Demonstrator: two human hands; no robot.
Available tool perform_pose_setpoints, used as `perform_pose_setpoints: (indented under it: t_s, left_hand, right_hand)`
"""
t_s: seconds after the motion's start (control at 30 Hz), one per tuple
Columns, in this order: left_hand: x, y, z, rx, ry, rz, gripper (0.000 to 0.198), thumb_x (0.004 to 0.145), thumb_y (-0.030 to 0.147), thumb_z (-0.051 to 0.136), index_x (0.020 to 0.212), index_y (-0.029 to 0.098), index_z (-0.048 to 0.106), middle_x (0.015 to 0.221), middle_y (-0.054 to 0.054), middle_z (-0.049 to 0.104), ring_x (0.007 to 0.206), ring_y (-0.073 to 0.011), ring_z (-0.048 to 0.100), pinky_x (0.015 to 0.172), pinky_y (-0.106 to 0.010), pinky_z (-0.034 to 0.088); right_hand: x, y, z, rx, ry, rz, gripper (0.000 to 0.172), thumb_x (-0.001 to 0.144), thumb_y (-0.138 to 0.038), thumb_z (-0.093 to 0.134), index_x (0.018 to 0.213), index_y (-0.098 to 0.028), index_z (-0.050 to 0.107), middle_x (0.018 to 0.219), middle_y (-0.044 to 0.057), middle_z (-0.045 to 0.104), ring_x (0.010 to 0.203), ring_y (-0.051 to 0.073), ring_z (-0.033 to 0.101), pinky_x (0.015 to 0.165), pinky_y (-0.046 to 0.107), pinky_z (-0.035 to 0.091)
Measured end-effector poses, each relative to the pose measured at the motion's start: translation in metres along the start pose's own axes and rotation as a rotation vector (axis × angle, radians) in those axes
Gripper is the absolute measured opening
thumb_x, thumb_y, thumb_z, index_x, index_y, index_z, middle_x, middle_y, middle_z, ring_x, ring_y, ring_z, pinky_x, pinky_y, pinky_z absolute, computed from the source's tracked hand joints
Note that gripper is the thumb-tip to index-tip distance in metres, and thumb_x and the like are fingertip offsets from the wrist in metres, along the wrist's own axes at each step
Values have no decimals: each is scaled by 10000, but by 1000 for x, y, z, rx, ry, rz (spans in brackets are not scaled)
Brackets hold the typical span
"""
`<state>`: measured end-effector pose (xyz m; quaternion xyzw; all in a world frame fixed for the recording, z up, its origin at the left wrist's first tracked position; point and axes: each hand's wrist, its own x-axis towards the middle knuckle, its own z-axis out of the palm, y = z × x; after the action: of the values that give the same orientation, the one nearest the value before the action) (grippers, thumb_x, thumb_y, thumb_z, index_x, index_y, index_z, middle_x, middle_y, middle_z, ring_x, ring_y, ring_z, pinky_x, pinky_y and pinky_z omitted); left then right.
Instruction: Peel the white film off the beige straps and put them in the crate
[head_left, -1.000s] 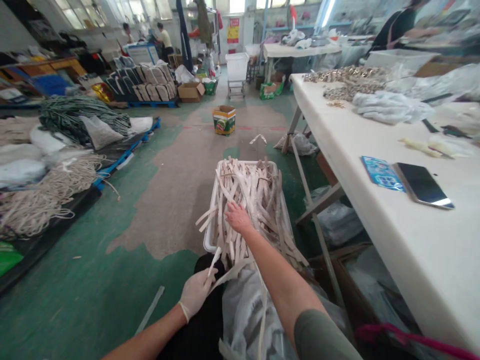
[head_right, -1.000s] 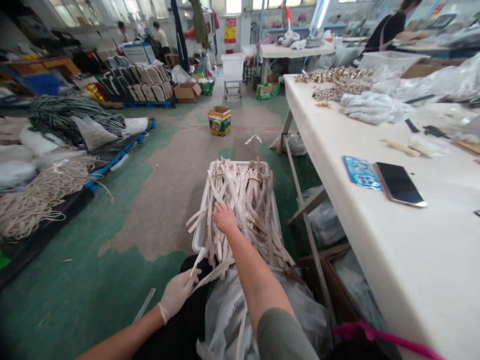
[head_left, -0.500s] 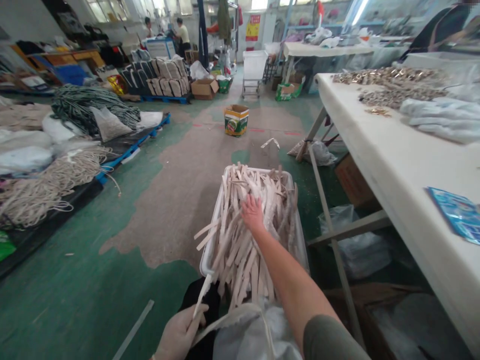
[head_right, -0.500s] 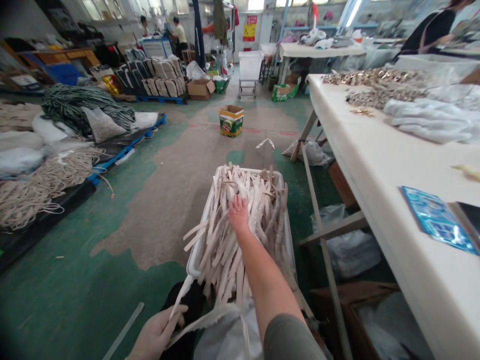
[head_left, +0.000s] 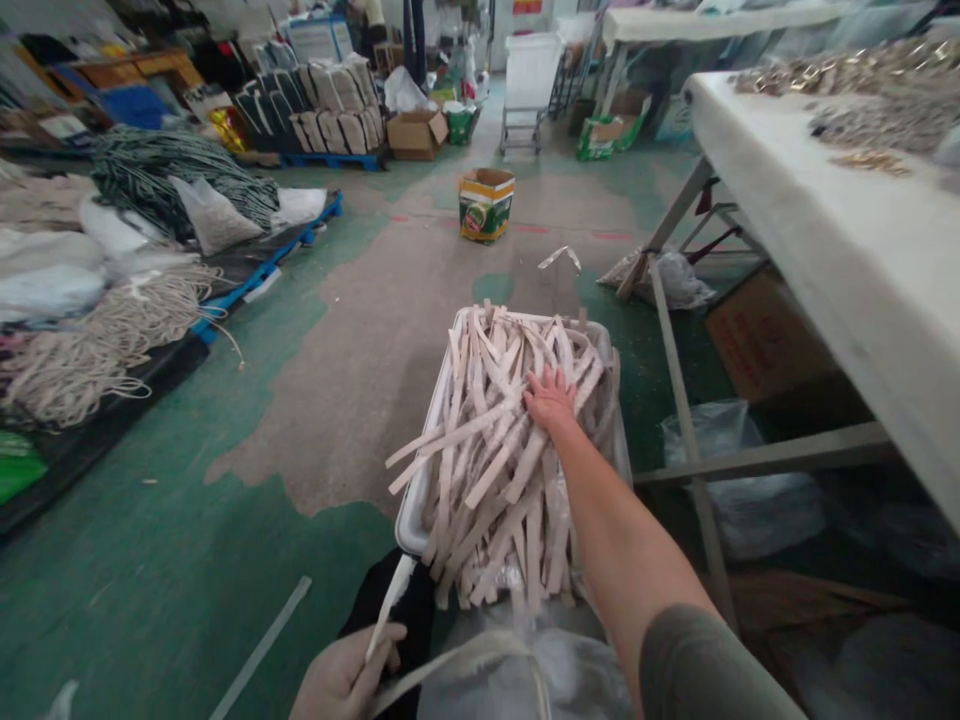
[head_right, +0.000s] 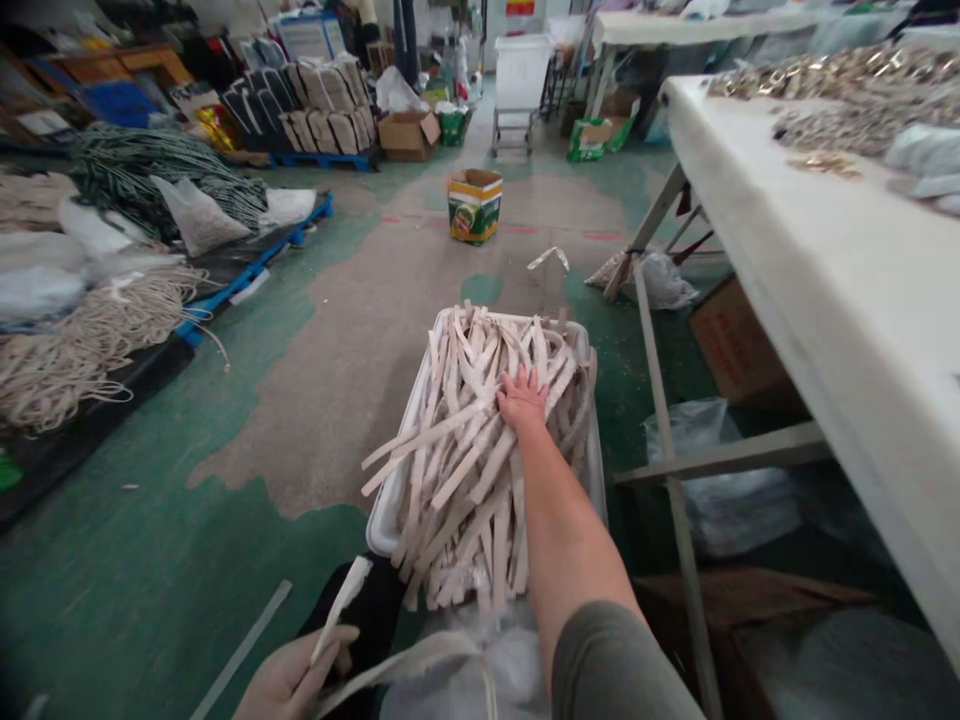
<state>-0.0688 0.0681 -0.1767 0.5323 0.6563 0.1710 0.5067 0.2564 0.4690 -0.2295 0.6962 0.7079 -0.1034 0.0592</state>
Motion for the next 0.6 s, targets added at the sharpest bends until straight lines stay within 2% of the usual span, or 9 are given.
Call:
perform_pose_setpoints:
  t_s: [0.07, 0.17, 0.23, 0.3, 0.33, 0.4, 0.47, 0.53, 0.6]
  left_hand:
    - [0, 11, -1, 12, 22, -22, 576, 942, 663, 362, 1005, 270, 778, 809, -43, 736, 785, -184, 693, 795, -229, 572]
    - [1, 24, -4, 34, 33, -36, 575, 956, 642, 348, 938, 251, 770, 806, -45, 729, 789, -184, 686, 775, -234, 554]
    - [1, 29, -5, 50, 24, -33, 569, 968, 620, 339, 917, 247, 765, 818, -42, 730, 805, -184, 686, 793, -238, 544]
    - [0, 30, -6, 67, 19, -33, 557, 970, 612, 338, 949, 252, 764, 822, -34, 731, 805, -183, 688, 800, -240, 538]
    - [0, 29, -6, 74, 24, -36, 556, 970, 611, 337, 956, 255, 764, 826, -31, 732, 810, -183, 689, 807, -241, 536]
    - [-1, 27, -5, 85, 35, -35, 567, 969, 616, 330, 911, 258, 765, 854, -33, 740, 848, -189, 694, 830, -241, 534]
    - [0, 23, -4, 98, 54, -34, 585, 963, 630, 327, 831, 255, 757, 919, -39, 751, 912, -201, 695, 858, -242, 532]
    - [3, 20, -3, 106, 66, -27, 595, 951, 647, 330, 795, 255, 750, 971, -43, 756, 959, -217, 692, 877, -249, 536]
    - [7, 18, -4, 108, 60, -25, 584, 935, 659, 336, 849, 268, 761, 960, -40, 756, 955, -232, 695, 877, -267, 547]
  right_hand:
    - [-3, 3, -6, 11, -4, -18, 543, 1010, -437, 445, 1540, -328, 415, 1686, 79, 152, 1542, 349, 112, 1192, 629, 159]
    - [-15, -4, -22, 28, 147, -74, 547, 991, -379, 509, 1521, -253, 464, 1684, 112, 137, 1526, 408, 91, 1180, 662, 97]
    - [-27, -22, -33, 41, 247, -128, 566, 989, -303, 511, 1536, -183, 438, 1687, 139, 90, 1524, 434, 23, 1171, 678, 20]
    - [-43, -49, -37, 47, 243, -229, 573, 999, -268, 484, 1555, -162, 396, 1681, 149, 123, 1533, 399, 40, 1185, 657, -13]
    - [-53, -65, -36, 45, 207, -302, 555, 1005, -281, 481, 1546, -179, 411, 1664, 141, 206, 1534, 361, 108, 1205, 627, -2]
    - [-73, -93, -29, 27, 102, -492, 449, 1006, -360, 505, 1434, -235, 560, 1509, 102, 503, 1466, 283, 336, 1245, 543, 64]
    - [-91, -110, -19, -24, -39, -636, 355, 999, -439, 515, 1123, -208, 756, 1126, 101, 739, 1236, 267, 587, 1248, 494, 141]
    - [-105, -111, -15, -81, -123, -677, 464, 1015, -466, 464, 911, -156, 794, 882, 129, 760, 992, 271, 694, 1229, 493, 204]
    - [-116, -99, -26, -119, -144, -667, 527, 1021, -477, 434, 863, -129, 795, 830, 151, 755, 883, 274, 715, 1210, 492, 244]
